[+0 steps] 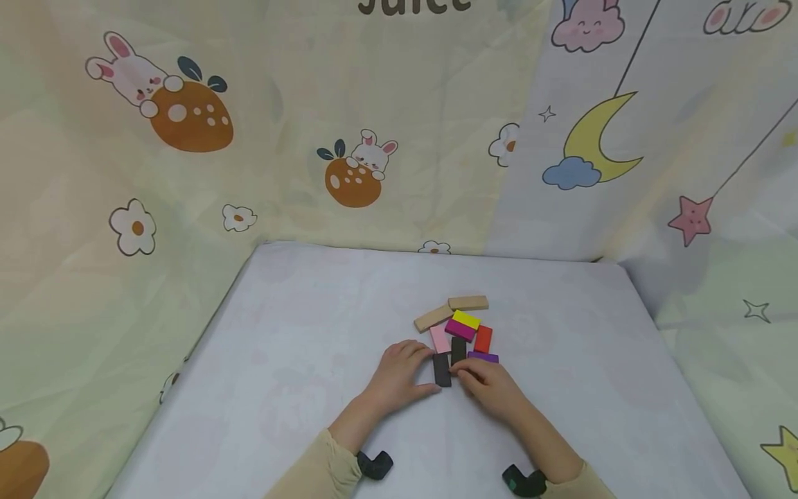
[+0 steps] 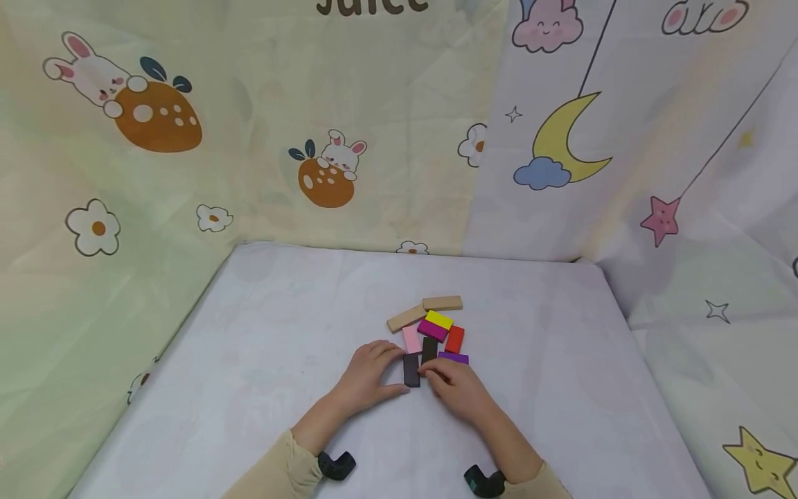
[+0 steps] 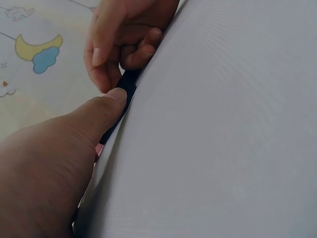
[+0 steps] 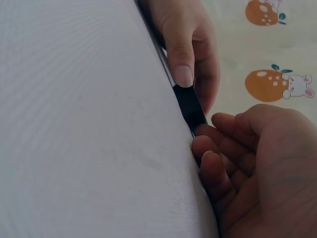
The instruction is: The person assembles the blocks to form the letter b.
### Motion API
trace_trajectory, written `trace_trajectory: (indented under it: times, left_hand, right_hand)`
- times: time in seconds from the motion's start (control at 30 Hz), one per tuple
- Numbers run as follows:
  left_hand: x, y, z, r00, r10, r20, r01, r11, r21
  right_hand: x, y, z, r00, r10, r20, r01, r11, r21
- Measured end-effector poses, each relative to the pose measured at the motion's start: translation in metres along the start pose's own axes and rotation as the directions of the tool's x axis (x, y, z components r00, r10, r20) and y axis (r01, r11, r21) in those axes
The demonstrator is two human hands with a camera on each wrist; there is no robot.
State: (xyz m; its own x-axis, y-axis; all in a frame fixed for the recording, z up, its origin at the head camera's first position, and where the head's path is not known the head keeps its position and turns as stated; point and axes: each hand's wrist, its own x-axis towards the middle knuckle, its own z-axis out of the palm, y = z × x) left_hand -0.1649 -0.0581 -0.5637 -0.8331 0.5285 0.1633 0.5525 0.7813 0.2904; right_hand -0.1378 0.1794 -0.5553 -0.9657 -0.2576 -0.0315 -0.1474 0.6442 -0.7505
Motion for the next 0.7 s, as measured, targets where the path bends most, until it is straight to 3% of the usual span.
trace_trajectory:
  times: [0.43, 0.7]
  left_hand:
    - [-0.0009, 0.0013, -0.0006, 1.0, -0.02, -0.002, 0.02, 0.999, -0.032]
    - [-0.0014, -0.0004, -0.0014, 0.999, -0.035, 0.012, 0.036, 0.997, -0.072]
  right_hand:
    - [0.0003, 0.0024, -0.002, 1.0, -0.006, 0.011, 0.005, 0.998, 0.07]
    - [0.0014, 0.0017, -0.0012, 0.997, 0.071, -0.003, -0.07, 0.991, 0.113]
